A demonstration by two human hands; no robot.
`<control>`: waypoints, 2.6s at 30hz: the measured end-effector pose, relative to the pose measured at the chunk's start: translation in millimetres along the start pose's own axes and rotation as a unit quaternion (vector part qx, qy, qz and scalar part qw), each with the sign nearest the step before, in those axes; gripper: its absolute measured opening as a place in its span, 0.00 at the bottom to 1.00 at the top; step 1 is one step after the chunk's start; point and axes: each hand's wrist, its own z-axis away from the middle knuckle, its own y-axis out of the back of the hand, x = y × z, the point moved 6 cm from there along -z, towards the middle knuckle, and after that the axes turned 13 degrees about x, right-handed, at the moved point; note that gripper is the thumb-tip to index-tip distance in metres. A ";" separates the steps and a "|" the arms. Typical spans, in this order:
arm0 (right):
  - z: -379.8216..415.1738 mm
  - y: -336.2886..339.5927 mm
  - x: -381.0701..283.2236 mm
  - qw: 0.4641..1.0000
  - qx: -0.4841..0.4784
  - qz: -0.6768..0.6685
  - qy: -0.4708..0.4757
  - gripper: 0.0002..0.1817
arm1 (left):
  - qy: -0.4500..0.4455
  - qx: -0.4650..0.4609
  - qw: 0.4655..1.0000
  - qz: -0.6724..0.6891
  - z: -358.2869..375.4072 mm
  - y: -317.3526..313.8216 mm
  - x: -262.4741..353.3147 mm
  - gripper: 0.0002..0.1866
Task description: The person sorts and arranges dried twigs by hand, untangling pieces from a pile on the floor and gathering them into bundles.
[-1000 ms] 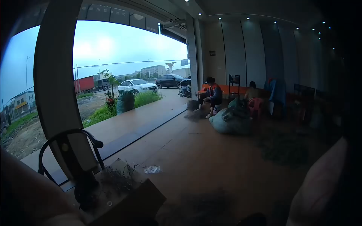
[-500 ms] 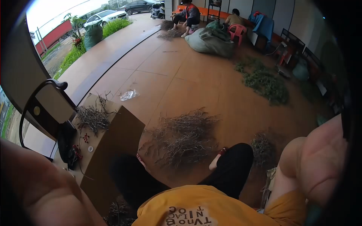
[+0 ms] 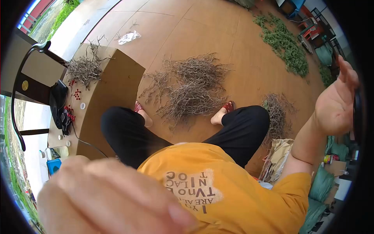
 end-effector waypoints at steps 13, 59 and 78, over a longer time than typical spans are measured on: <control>229.0 -105.8 183.8 0.877 0.154 -0.002 -0.455 0.12 | 0.467 0.227 0.832 -0.196 48.7 255.9 -376.0 0.24; 306.2 -241.6 100.7 0.525 -0.119 -0.341 -0.770 0.24 | 0.475 0.248 0.843 -0.048 111.6 129.2 -262.6 0.10; 282.8 -189.8 160.0 0.713 0.175 -0.142 -0.664 0.16 | 0.416 0.301 0.855 -0.070 75.5 138.8 -324.3 0.13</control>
